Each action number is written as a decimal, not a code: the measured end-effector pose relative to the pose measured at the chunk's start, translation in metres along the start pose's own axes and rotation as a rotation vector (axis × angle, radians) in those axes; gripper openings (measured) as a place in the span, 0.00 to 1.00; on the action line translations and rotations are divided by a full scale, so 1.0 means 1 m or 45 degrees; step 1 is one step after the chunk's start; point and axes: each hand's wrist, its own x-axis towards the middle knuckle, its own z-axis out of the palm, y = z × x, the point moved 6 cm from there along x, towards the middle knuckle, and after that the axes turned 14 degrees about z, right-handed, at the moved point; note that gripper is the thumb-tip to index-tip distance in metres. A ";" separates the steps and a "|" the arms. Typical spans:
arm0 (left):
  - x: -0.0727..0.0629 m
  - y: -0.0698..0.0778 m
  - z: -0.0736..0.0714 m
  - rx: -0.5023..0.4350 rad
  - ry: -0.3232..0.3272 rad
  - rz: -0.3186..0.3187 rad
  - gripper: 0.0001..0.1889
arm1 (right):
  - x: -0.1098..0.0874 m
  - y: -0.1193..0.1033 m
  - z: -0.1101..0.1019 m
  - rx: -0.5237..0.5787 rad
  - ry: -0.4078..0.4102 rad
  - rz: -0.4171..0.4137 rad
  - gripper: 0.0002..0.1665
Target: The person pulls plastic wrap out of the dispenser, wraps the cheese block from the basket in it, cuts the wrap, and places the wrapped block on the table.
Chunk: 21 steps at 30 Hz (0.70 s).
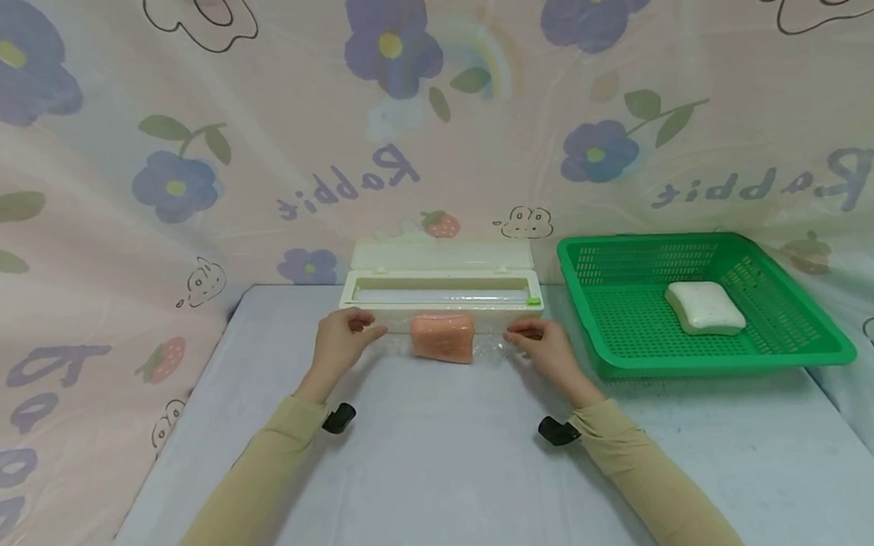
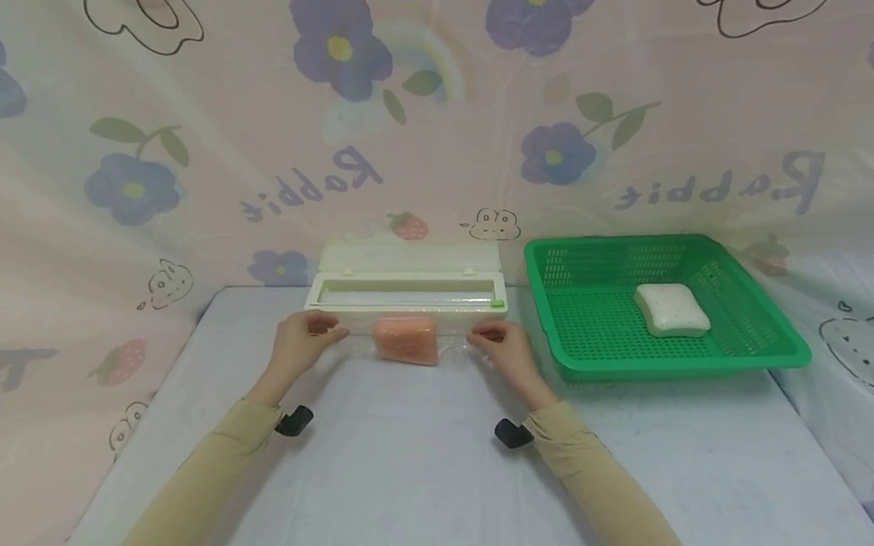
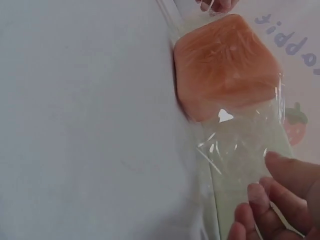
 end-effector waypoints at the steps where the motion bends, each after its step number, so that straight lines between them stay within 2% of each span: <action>1: 0.000 0.004 -0.001 0.007 0.004 0.022 0.16 | 0.000 0.000 -0.001 0.000 -0.011 -0.004 0.14; 5: 0.000 0.026 0.003 0.015 -0.032 0.160 0.18 | -0.001 -0.001 -0.002 -0.005 -0.037 -0.024 0.15; 8: 0.002 0.039 0.016 -0.004 -0.125 0.273 0.21 | 0.001 0.000 -0.002 0.015 -0.029 -0.019 0.16; 10: 0.005 0.041 0.026 -0.008 -0.190 0.312 0.21 | 0.003 0.001 -0.001 0.025 -0.022 -0.004 0.18; 15: 0.015 0.031 0.042 -0.070 -0.249 0.297 0.17 | 0.002 0.002 0.002 0.017 -0.025 0.004 0.19; 17: 0.017 0.026 0.045 -0.115 -0.250 0.271 0.14 | 0.001 0.001 0.004 0.025 -0.039 0.005 0.19; 21: 0.023 0.023 0.047 -0.174 -0.282 0.271 0.12 | 0.000 0.001 0.004 0.075 -0.071 0.022 0.19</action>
